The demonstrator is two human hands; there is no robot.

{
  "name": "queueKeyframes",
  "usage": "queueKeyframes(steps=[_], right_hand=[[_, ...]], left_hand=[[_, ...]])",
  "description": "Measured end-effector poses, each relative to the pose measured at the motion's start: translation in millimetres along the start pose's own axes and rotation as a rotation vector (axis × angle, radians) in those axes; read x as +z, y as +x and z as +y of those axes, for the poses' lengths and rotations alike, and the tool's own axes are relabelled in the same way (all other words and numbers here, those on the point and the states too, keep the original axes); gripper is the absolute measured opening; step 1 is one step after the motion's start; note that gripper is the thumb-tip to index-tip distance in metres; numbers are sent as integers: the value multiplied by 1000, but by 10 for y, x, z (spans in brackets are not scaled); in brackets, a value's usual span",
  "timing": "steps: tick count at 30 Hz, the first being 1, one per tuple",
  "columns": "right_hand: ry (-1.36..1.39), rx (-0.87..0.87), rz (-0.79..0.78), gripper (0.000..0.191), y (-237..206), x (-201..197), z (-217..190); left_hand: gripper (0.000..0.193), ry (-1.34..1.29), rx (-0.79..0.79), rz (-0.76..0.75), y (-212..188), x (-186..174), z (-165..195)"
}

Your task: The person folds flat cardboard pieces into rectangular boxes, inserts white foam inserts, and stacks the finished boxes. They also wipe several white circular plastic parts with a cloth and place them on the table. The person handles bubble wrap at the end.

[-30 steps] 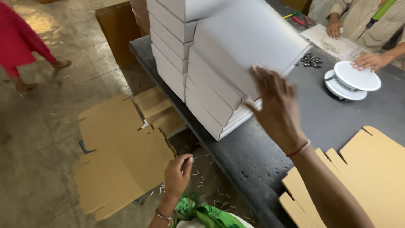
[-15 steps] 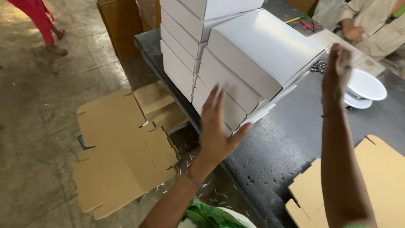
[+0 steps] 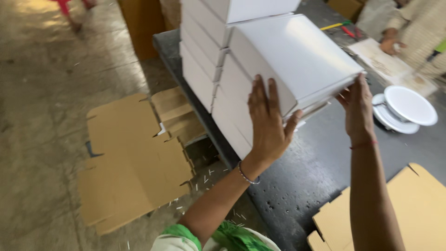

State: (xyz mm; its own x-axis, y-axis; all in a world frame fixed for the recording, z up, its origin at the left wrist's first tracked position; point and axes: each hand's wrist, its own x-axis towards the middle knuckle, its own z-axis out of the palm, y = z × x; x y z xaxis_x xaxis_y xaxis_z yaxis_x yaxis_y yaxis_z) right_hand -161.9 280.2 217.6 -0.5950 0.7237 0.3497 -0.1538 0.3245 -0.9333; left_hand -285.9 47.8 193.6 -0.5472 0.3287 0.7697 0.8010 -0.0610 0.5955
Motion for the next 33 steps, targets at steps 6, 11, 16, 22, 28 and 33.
queueKeyframes(steps=[6,11,16,22,28,33], right_hand=[[94,208,203,74,-394,-5,910],[364,581,82,84,-1301,414,1673],[415,661,-21,90,-1446,649,1655],[33,862,86,63,-1143,858,1606],[31,1060,260,55,-1078,689,1873],[228,868,93,55,-1173,650,1818]], left_hand=[[81,37,-33,-89,-265,-388,-128],[82,67,-425,-163,-796,-685,-436],[73,-82,-535,-141,-1177,-593,-591],[73,231,-821,-425,-1163,-667,-1379],[72,-287,-983,-272,-1220,-550,-1828],[79,-340,-1036,-315,-1388,-533,-1818]])
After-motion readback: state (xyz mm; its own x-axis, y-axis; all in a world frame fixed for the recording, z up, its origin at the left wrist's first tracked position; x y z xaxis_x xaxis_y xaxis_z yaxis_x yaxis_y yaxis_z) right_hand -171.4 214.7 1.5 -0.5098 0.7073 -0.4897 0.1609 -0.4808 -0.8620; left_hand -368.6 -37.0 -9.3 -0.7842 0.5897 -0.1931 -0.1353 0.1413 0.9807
